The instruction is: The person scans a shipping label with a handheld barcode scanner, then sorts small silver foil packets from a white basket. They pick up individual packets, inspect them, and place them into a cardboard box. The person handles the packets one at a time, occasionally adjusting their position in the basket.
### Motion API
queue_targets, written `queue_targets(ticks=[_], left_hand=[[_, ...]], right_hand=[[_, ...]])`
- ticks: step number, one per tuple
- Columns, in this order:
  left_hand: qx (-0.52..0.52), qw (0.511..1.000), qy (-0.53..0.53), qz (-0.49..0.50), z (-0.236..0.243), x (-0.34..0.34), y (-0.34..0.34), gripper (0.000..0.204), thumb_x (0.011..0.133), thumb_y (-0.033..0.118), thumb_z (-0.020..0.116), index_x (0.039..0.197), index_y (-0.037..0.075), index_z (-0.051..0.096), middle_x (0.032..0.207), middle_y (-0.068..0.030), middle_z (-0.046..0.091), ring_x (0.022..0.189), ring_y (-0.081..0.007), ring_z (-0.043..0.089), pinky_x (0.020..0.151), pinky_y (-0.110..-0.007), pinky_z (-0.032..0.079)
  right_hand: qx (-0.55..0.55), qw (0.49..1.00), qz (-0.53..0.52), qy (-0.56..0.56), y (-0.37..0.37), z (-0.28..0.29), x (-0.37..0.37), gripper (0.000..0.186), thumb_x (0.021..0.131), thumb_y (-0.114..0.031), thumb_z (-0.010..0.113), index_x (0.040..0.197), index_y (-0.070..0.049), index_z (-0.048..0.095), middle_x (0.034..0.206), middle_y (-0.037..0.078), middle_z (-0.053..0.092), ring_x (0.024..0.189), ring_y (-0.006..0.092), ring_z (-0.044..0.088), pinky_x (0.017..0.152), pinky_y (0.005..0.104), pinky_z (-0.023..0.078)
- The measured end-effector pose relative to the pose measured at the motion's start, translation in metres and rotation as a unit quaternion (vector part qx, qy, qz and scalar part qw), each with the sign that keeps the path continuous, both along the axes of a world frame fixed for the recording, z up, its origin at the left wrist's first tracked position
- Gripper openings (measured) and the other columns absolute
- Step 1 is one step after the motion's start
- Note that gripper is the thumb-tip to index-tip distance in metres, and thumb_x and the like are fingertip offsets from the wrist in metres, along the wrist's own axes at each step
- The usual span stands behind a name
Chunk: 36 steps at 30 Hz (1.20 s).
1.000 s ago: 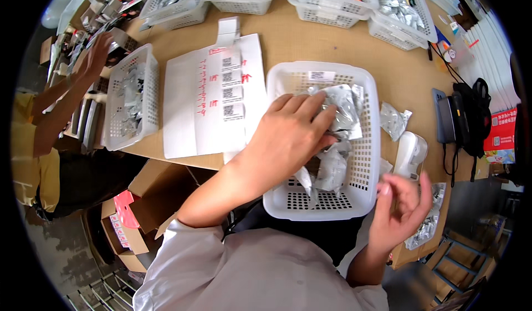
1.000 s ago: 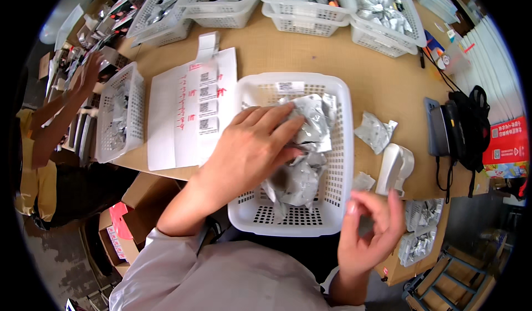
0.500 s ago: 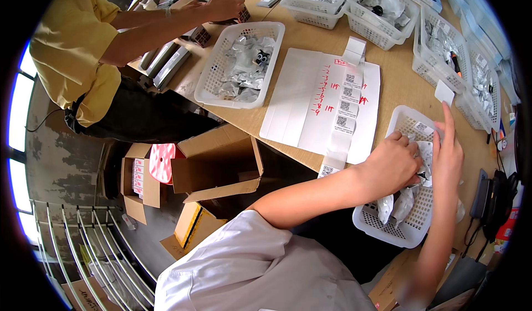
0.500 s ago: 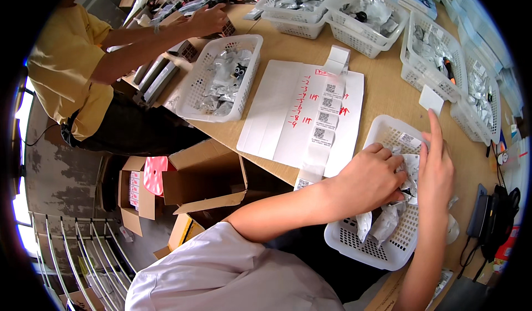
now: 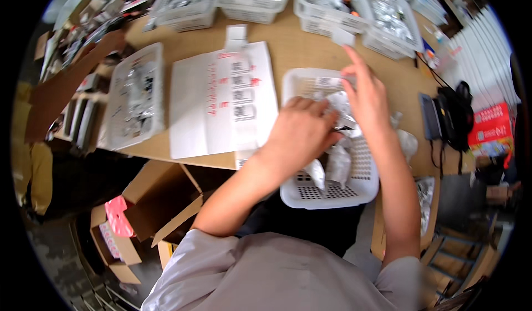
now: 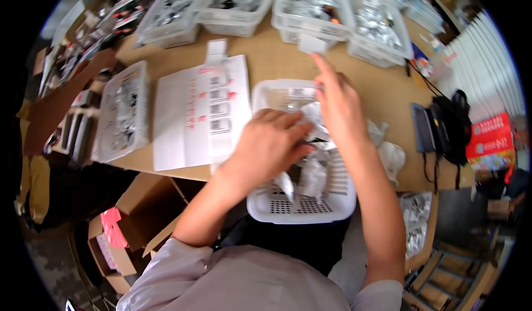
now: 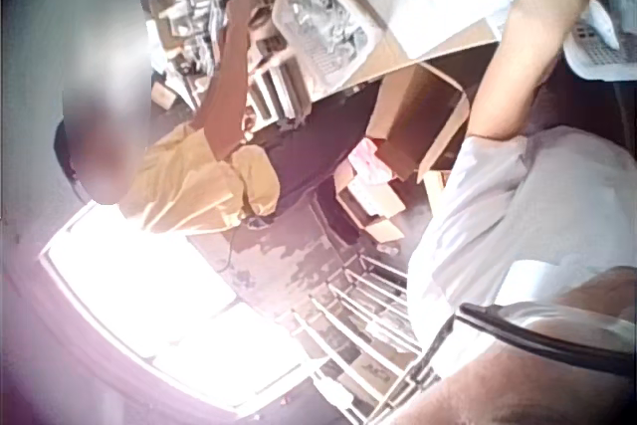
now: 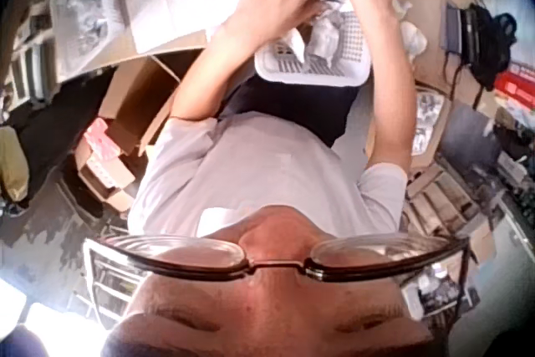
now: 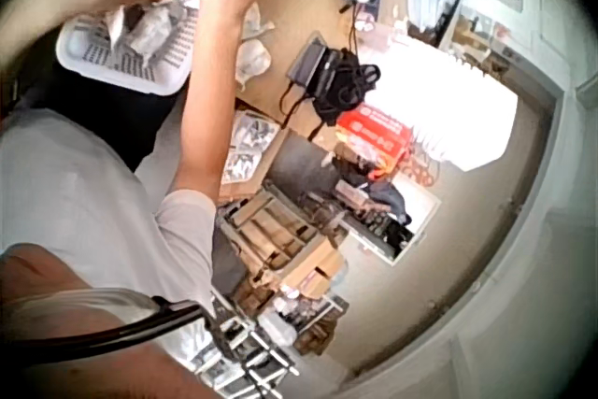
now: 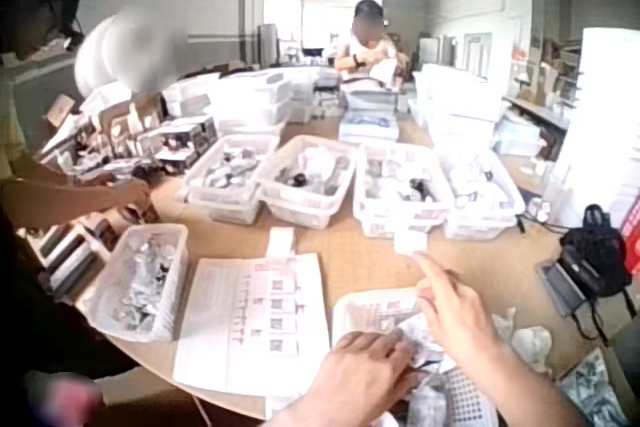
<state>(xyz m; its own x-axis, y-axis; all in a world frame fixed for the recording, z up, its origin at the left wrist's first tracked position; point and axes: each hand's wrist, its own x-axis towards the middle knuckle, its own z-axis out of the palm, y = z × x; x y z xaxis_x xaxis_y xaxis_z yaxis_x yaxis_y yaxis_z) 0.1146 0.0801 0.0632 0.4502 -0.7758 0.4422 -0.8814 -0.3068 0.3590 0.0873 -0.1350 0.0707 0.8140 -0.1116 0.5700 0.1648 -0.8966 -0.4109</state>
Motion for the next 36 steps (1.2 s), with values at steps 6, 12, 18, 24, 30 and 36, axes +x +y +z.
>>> queue_targets(ticks=[6, 12, 18, 24, 30, 36], left_hand=[[-0.011, 1.0, -0.009, -0.012, 0.0003, 0.0, -0.0044, 0.039, 0.095, 0.036, 0.083, 0.123, 0.009, 0.082, 0.132, -0.0138, 0.078, 0.117, -0.0325, 0.075, 0.105, -0.046, 0.055], [-0.002, 1.0, -0.007, -0.009, 0.003, 0.0, -0.0003, 0.041, 0.095, 0.038, 0.083, 0.125, 0.01, 0.082, 0.133, -0.0148, 0.079, 0.116, -0.0323, 0.075, 0.105, -0.046, 0.055], [0.001, 1.0, -0.008, -0.011, 0.0044, -0.0006, -0.0003, 0.042, 0.094, 0.037, 0.084, 0.126, 0.01, 0.082, 0.133, -0.0144, 0.079, 0.116, -0.0327, 0.075, 0.105, -0.047, 0.055], [0.011, 1.0, -0.011, -0.012, 0.006, -0.0016, -0.0004, 0.042, 0.094, 0.037, 0.084, 0.126, 0.009, 0.082, 0.133, -0.0138, 0.079, 0.116, -0.0327, 0.075, 0.105, -0.047, 0.055], [0.009, 1.0, -0.007, -0.012, 0.0068, -0.0025, -0.0017, 0.042, 0.094, 0.036, 0.084, 0.126, 0.009, 0.082, 0.132, -0.0128, 0.079, 0.116, -0.0326, 0.075, 0.104, -0.047, 0.055], [0.017, 1.0, -0.009, -0.009, 0.0087, -0.004, -0.0019, 0.042, 0.094, 0.036, 0.085, 0.126, 0.009, 0.082, 0.131, -0.0129, 0.08, 0.117, -0.0325, 0.075, 0.103, -0.047, 0.056]], right_hand=[[-0.021, 0.999, -0.029, -0.003, -0.0003, 0.0024, -0.0052, 0.071, 0.093, 0.005, 0.078, 0.158, -0.016, 0.057, 0.098, 0.011, 0.074, 0.089, 0.033, 0.074, 0.082, 0.0475, 0.061], [-0.021, 1.0, -0.019, -0.008, 0.003, 0.0011, -0.0052, 0.07, 0.095, 0.006, 0.075, 0.158, -0.016, 0.057, 0.099, 0.012, 0.074, 0.09, 0.0334, 0.075, 0.08, 0.0472, 0.062], [-0.015, 0.999, -0.027, -0.02, 0.0017, -0.0024, -0.0015, 0.075, 0.093, 0.009, 0.075, 0.161, -0.015, 0.054, 0.106, 0.014, 0.075, 0.094, 0.0349, 0.076, 0.082, 0.0479, 0.063], [-0.012, 0.999, -0.033, 0.015, 0.0034, 0.0029, -0.0014, 0.08, 0.092, 0.01, 0.074, 0.164, -0.015, 0.051, 0.107, 0.014, 0.076, 0.095, 0.0341, 0.077, 0.084, 0.0472, 0.063], [0.013, 1.0, -0.017, 0.012, -0.0013, -0.0003, -0.0004, 0.084, 0.091, 0.011, 0.075, 0.166, -0.018, 0.048, 0.107, 0.014, 0.076, 0.092, 0.0352, 0.077, 0.083, 0.0479, 0.064], [0.034, 0.999, -0.022, 0.027, -0.0036, 0.002, 0.0011, 0.086, 0.091, 0.008, 0.078, 0.166, -0.019, 0.046, 0.106, 0.014, 0.076, 0.094, 0.0348, 0.077, 0.082, 0.0484, 0.064]])
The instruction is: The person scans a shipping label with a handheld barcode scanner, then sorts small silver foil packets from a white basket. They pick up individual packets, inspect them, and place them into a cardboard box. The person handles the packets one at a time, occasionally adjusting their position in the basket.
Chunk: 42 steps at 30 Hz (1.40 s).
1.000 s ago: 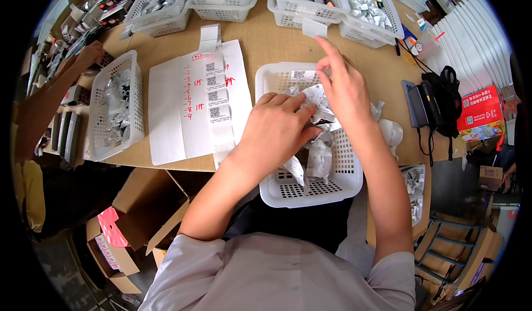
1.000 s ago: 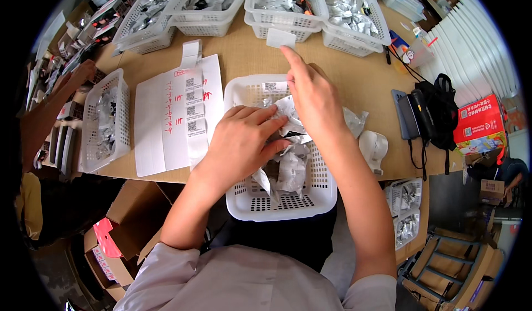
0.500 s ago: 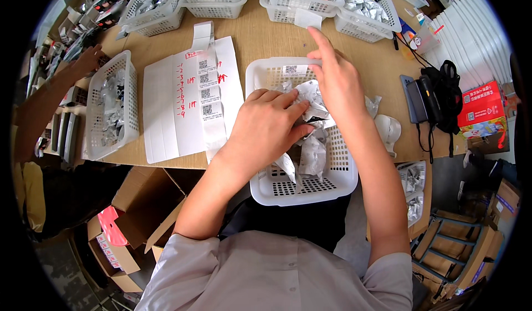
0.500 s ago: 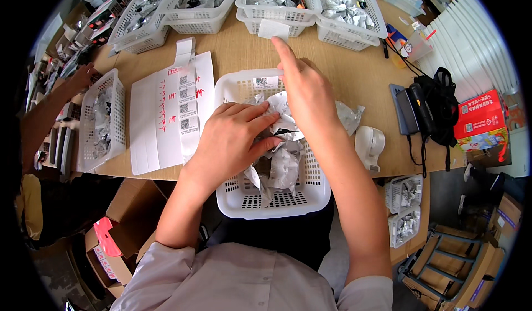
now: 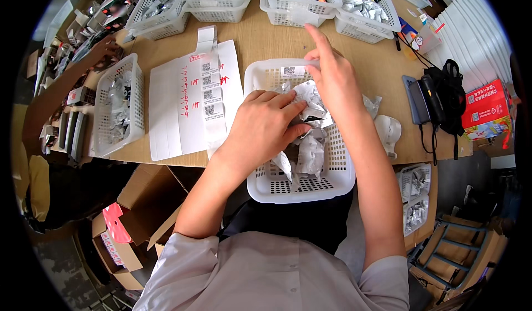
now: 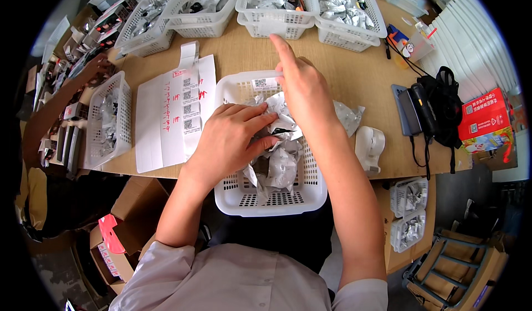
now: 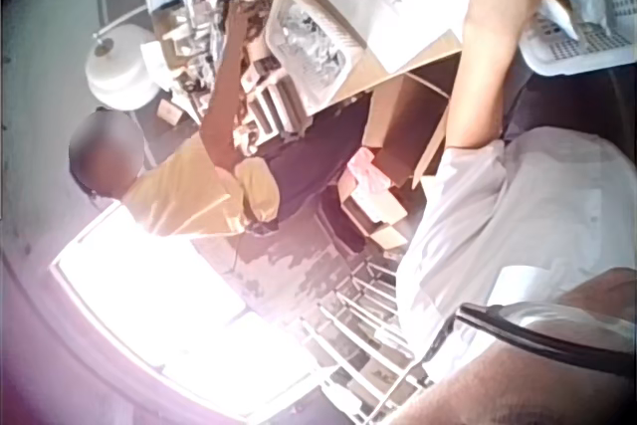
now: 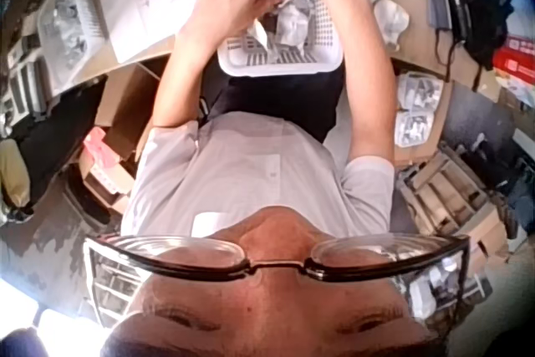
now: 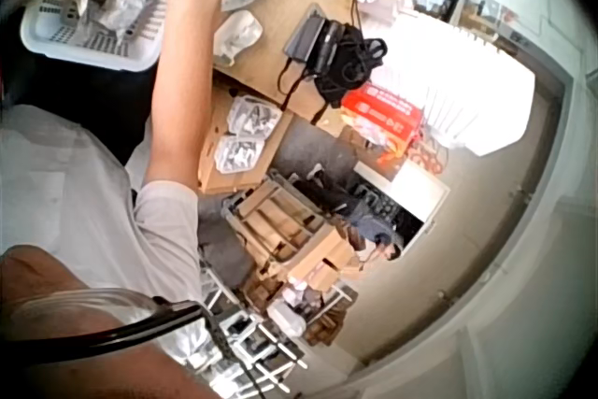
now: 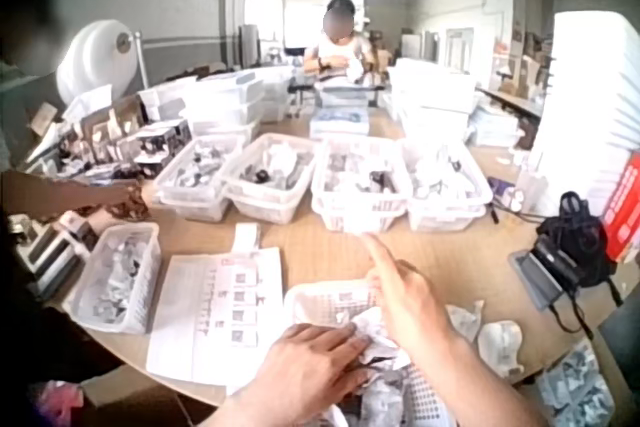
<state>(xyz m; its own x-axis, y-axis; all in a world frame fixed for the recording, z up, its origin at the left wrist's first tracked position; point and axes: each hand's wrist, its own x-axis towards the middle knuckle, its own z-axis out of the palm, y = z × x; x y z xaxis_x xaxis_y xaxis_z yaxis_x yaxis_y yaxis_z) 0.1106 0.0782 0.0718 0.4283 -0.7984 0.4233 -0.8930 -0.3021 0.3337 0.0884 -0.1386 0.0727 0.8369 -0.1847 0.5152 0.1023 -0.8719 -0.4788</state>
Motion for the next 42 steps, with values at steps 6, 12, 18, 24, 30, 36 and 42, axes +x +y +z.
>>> queue_targets(ticks=[6, 12, 18, 24, 30, 36, 42], left_hand=[[0.003, 1.0, -0.008, 0.002, 0.0, 0.001, -0.001, 0.042, 0.094, 0.036, 0.085, 0.126, 0.009, 0.082, 0.131, -0.0127, 0.08, 0.116, -0.0325, 0.076, 0.102, -0.047, 0.056], [-0.003, 1.0, -0.005, -0.001, 0.0, 0.0, 0.0, 0.042, 0.093, 0.036, 0.085, 0.126, 0.009, 0.082, 0.131, -0.0118, 0.08, 0.116, -0.0322, 0.076, 0.102, -0.047, 0.056], [0.006, 1.0, -0.004, 0.002, 0.001, -0.001, -0.001, 0.043, 0.093, 0.035, 0.085, 0.127, 0.009, 0.082, 0.133, -0.0122, 0.079, 0.117, -0.0318, 0.075, 0.103, -0.047, 0.056], [0.023, 1.0, -0.007, 0.001, 0.003, -0.002, -0.001, 0.043, 0.095, 0.035, 0.084, 0.129, 0.009, 0.081, 0.132, -0.0127, 0.08, 0.117, -0.0326, 0.076, 0.103, -0.047, 0.056], [-0.015, 1.0, -0.016, 0.019, -0.002, 0.009, -0.007, 0.025, 0.099, 0.023, 0.08, 0.119, 0.008, 0.081, 0.113, -0.0113, 0.082, 0.1, -0.0324, 0.078, 0.085, -0.044, 0.061], [-0.011, 0.982, -0.182, 0.047, 0.024, 0.042, -0.022, 0.028, 0.092, 0.013, 0.083, 0.12, 0.014, 0.081, 0.094, -0.0018, 0.076, 0.09, -0.0264, 0.076, 0.07, -0.04, 0.062], [0.052, 0.969, -0.242, -0.005, 0.039, 0.066, -0.047, 0.025, 0.088, 0.014, 0.082, 0.113, 0.017, 0.083, 0.107, 0.0023, 0.077, 0.101, -0.022, 0.074, 0.075, -0.038, 0.063]], right_hand=[[0.008, 1.0, 0.004, 0.011, 0.0, -0.003, 0.003, 0.087, 0.093, 0.008, 0.077, 0.168, -0.021, 0.042, 0.106, 0.014, 0.076, 0.096, 0.0364, 0.077, 0.084, 0.0506, 0.063], [0.008, 1.0, 0.016, -0.007, -0.005, -0.003, 0.0, 0.085, 0.094, 0.01, 0.072, 0.168, -0.02, 0.042, 0.106, 0.014, 0.076, 0.096, 0.0363, 0.077, 0.084, 0.0503, 0.063], [0.02, 0.999, 0.024, 0.005, -0.006, -0.001, 0.0, 0.085, 0.093, 0.013, 0.069, 0.168, -0.017, 0.042, 0.105, 0.016, 0.076, 0.095, 0.0359, 0.077, 0.084, 0.0494, 0.063], [-0.014, 0.999, 0.029, 0.01, -0.006, 0.003, 0.0, 0.084, 0.093, 0.012, 0.07, 0.168, -0.015, 0.042, 0.104, 0.017, 0.076, 0.095, 0.0349, 0.078, 0.084, 0.0484, 0.063], [0.002, 0.999, 0.017, 0.04, -0.005, 0.006, 0.002, 0.08, 0.095, 0.011, 0.07, 0.166, -0.014, 0.043, 0.104, 0.017, 0.078, 0.093, 0.0351, 0.079, 0.083, 0.0484, 0.063], [0.157, 0.987, -0.013, -0.036, -0.023, -0.01, 0.002, 0.086, 0.095, 0.013, 0.065, 0.17, -0.016, 0.035, 0.109, 0.019, 0.082, 0.099, 0.0404, 0.08, 0.085, 0.0506, 0.064], [0.086, 0.996, -0.004, -0.025, -0.017, -0.013, -0.005, 0.091, 0.094, 0.016, 0.061, 0.174, -0.012, 0.026, 0.106, 0.019, 0.082, 0.098, 0.0424, 0.08, 0.086, 0.0528, 0.063]])
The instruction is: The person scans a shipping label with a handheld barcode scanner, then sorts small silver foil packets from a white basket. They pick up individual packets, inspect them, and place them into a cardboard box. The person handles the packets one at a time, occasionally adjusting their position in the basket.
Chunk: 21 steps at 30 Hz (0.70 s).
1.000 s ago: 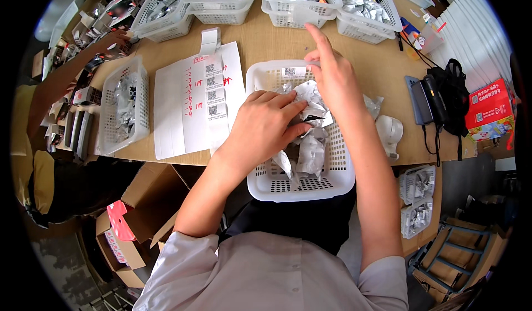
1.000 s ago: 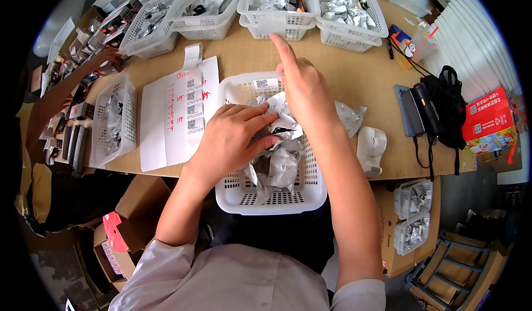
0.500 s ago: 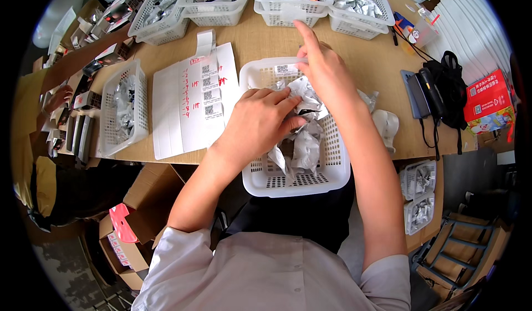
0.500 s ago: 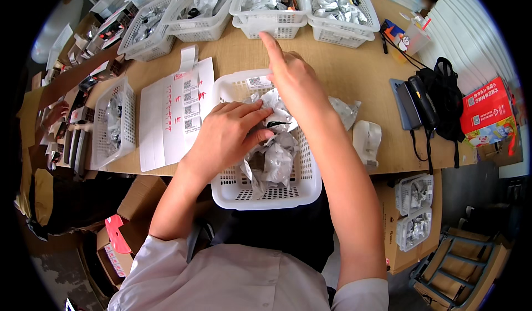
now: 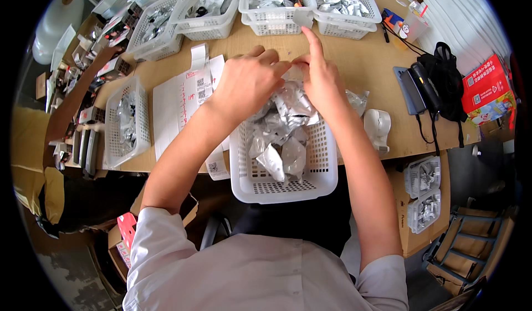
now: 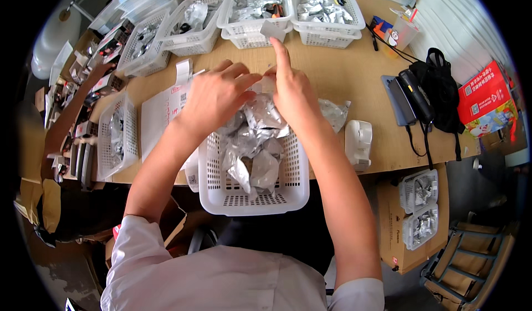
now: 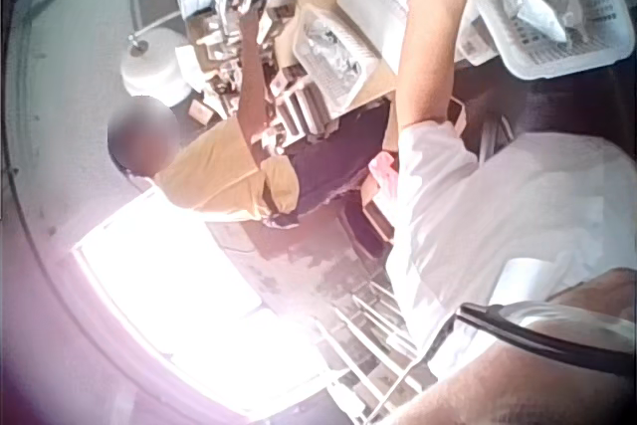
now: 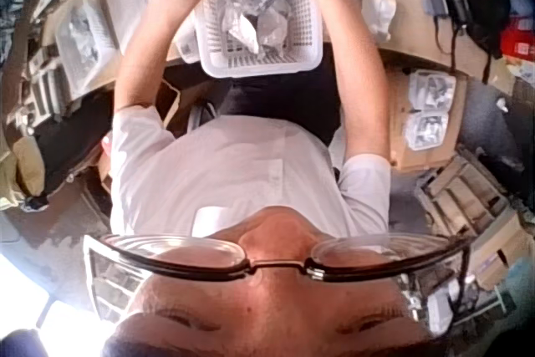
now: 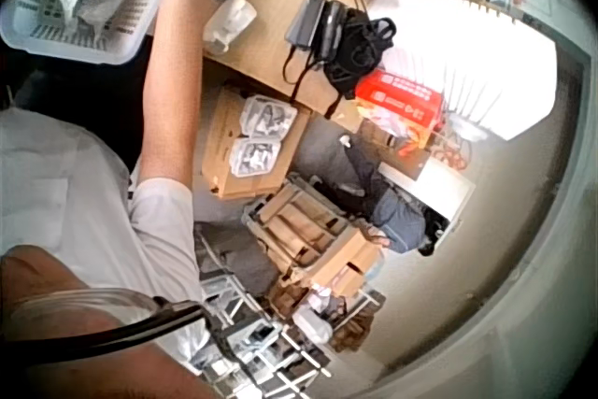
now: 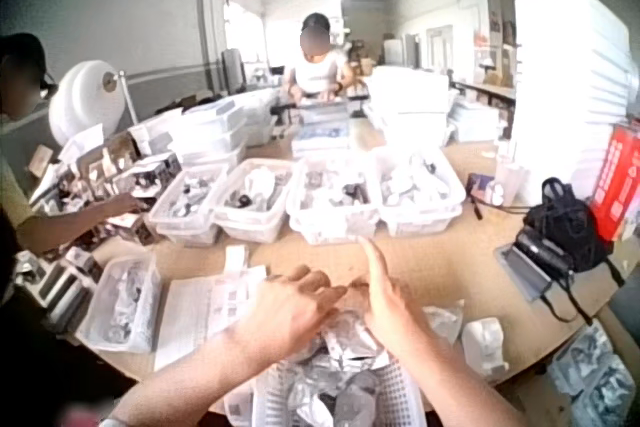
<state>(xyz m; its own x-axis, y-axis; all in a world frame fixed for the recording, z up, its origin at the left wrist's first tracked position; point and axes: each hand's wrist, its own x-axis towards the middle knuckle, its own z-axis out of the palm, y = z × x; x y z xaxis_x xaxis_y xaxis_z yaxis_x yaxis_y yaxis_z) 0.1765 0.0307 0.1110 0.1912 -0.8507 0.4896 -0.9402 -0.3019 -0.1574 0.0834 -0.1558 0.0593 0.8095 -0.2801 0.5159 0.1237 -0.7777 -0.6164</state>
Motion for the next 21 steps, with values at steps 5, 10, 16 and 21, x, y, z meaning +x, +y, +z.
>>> queue_targets(ticks=[5, 10, 16, 21], left_hand=[[0.035, 0.989, -0.094, -0.106, 0.0, 0.023, 0.001, 0.03, 0.079, 0.014, 0.079, 0.109, 0.015, 0.083, 0.104, 0.0019, 0.075, 0.09, -0.0184, 0.074, 0.069, -0.034, 0.061], [0.04, 0.967, -0.191, -0.165, -0.017, 0.04, 0.008, 0.03, 0.075, 0.013, 0.08, 0.105, 0.01, 0.081, 0.1, 0.0016, 0.071, 0.087, -0.0162, 0.073, 0.065, -0.032, 0.059], [0.05, 0.96, -0.205, -0.186, -0.016, 0.041, 0.002, 0.024, 0.075, 0.011, 0.079, 0.098, 0.007, 0.077, 0.098, -0.0007, 0.068, 0.086, -0.0168, 0.072, 0.063, -0.032, 0.059], [0.068, 0.966, -0.161, -0.193, -0.012, 0.04, -0.001, 0.024, 0.075, 0.008, 0.08, 0.099, 0.006, 0.077, 0.099, -0.0023, 0.069, 0.086, -0.0184, 0.073, 0.062, -0.033, 0.06]], right_hand=[[0.046, 0.998, -0.034, -0.001, 0.003, -0.004, 0.004, 0.089, 0.1, 0.006, 0.065, 0.175, -0.011, 0.021, 0.105, 0.017, 0.083, 0.096, 0.0403, 0.08, 0.085, 0.0511, 0.063], [0.033, 0.996, -0.058, 0.067, 0.02, 0.005, 0.01, 0.087, 0.103, -0.003, 0.069, 0.175, -0.011, 0.02, 0.106, 0.015, 0.084, 0.095, 0.0391, 0.08, 0.084, 0.0498, 0.063], [0.036, 0.996, -0.065, 0.045, 0.019, -0.001, 0.01, 0.088, 0.103, -0.003, 0.069, 0.175, -0.009, 0.02, 0.103, 0.015, 0.083, 0.09, 0.0408, 0.08, 0.081, 0.0529, 0.063], [0.056, 0.994, -0.078, 0.043, 0.019, -0.004, 0.011, 0.089, 0.101, -0.004, 0.07, 0.174, -0.009, 0.02, 0.1, 0.015, 0.083, 0.085, 0.0412, 0.079, 0.077, 0.0537, 0.063]])
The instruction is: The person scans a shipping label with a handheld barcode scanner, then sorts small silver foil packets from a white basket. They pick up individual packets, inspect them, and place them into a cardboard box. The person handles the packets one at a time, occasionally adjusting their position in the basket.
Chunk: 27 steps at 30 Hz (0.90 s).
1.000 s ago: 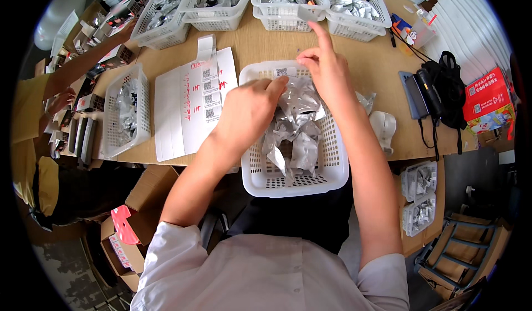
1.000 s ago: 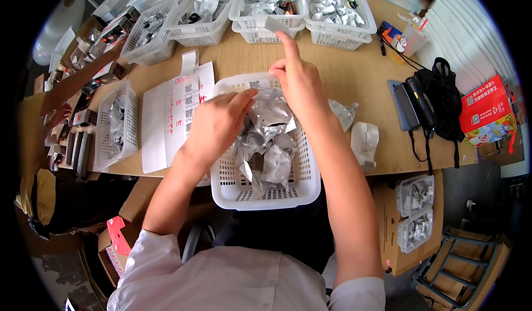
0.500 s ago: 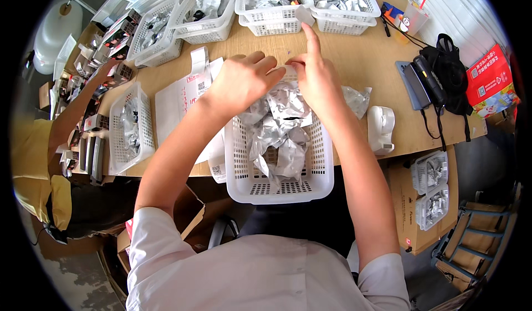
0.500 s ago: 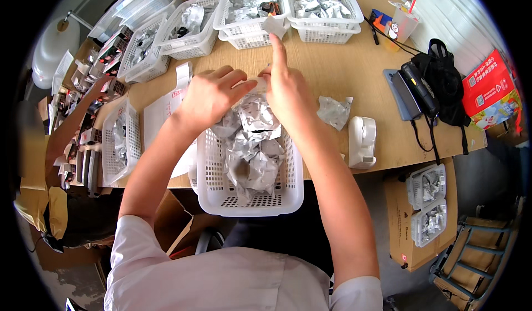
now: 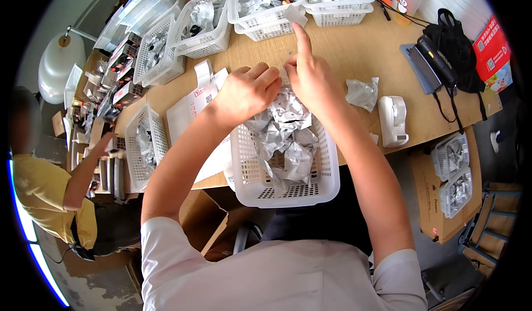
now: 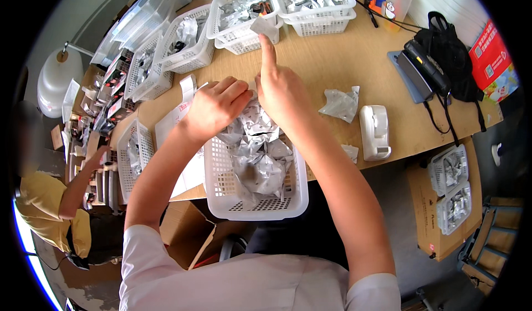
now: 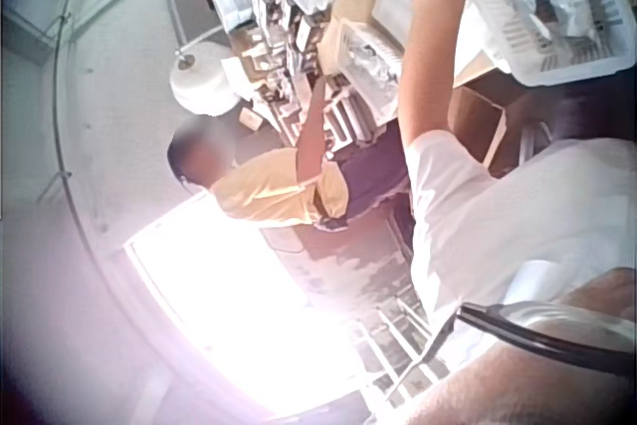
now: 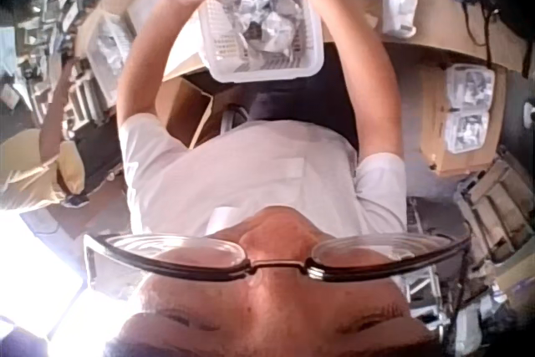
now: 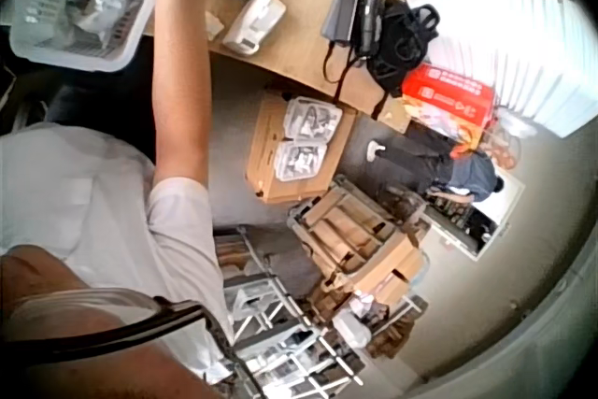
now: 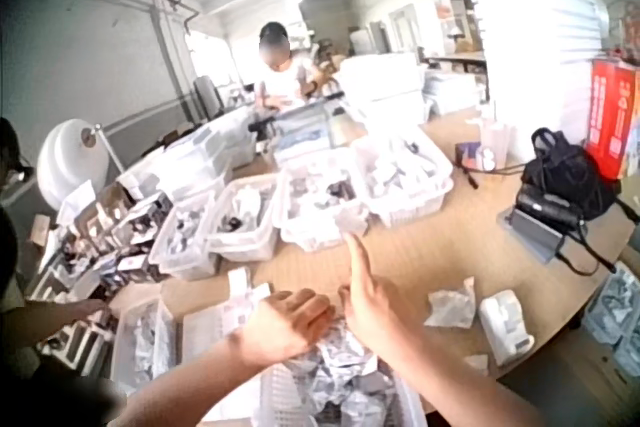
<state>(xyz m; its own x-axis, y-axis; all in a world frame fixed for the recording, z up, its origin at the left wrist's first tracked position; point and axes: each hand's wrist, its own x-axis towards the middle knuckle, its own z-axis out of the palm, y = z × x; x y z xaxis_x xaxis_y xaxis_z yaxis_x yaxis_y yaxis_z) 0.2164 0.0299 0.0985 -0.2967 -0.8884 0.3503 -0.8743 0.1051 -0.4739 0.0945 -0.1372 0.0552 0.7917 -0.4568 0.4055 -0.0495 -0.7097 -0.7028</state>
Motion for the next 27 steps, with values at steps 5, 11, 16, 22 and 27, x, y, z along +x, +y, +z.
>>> queue_targets(ticks=[5, 11, 16, 22, 27], left_hand=[[-0.07, 0.994, 0.081, -0.021, -0.001, 0.008, 0.003, 0.029, 0.073, 0.005, 0.083, 0.102, 0.007, 0.081, 0.101, -0.0038, 0.072, 0.087, -0.0211, 0.076, 0.063, -0.033, 0.061], [-0.042, 0.998, 0.028, -0.047, 0.001, 0.009, -0.002, 0.028, 0.072, 0.006, 0.084, 0.099, 0.007, 0.082, 0.101, -0.0033, 0.072, 0.087, -0.0209, 0.075, 0.063, -0.034, 0.061], [-0.023, 0.999, -0.025, -0.032, 0.002, 0.003, -0.007, 0.026, 0.068, 0.008, 0.08, 0.094, 0.007, 0.079, 0.099, -0.0018, 0.067, 0.087, -0.0187, 0.071, 0.064, -0.033, 0.06], [-0.041, 0.993, -0.11, -0.016, -0.006, -0.004, -0.017, 0.016, 0.069, 0.014, 0.076, 0.083, 0.008, 0.071, 0.092, -0.0009, 0.057, 0.081, -0.017, 0.061, 0.061, -0.031, 0.052], [-0.009, 0.992, -0.124, 0.027, -0.009, -0.007, -0.023, 0.016, 0.074, 0.013, 0.076, 0.089, 0.009, 0.069, 0.092, -0.0023, 0.055, 0.087, -0.0202, 0.062, 0.07, -0.035, 0.054]], right_hand=[[-0.027, 0.999, -0.001, -0.031, 0.001, 0.0, -0.003, 0.086, 0.101, -0.005, 0.07, 0.173, -0.006, 0.023, 0.096, 0.014, 0.082, 0.08, 0.0397, 0.079, 0.073, 0.0524, 0.062], [-0.035, 0.995, -0.011, -0.091, 0.0, -0.007, 0.002, 0.086, 0.096, -0.002, 0.07, 0.169, 0.007, 0.027, 0.074, 0.023, 0.071, 0.067, 0.0409, 0.073, 0.063, 0.0528, 0.06], [-0.049, 0.993, -0.016, -0.105, 0.002, -0.007, 0.002, 0.088, 0.094, -0.002, 0.071, 0.17, 0.008, 0.028, 0.076, 0.019, 0.071, 0.068, 0.0386, 0.073, 0.065, 0.0505, 0.06], [-0.05, 0.996, -0.022, -0.072, 0.004, -0.004, 0.0, 0.089, 0.093, -0.002, 0.07, 0.17, 0.008, 0.027, 0.077, 0.019, 0.071, 0.068, 0.0368, 0.073, 0.066, 0.0492, 0.061], [-0.043, 0.995, -0.03, -0.08, 0.002, -0.007, -0.001, 0.088, 0.094, -0.002, 0.068, 0.17, 0.008, 0.027, 0.077, 0.019, 0.071, 0.07, 0.0375, 0.073, 0.067, 0.0499, 0.061]])
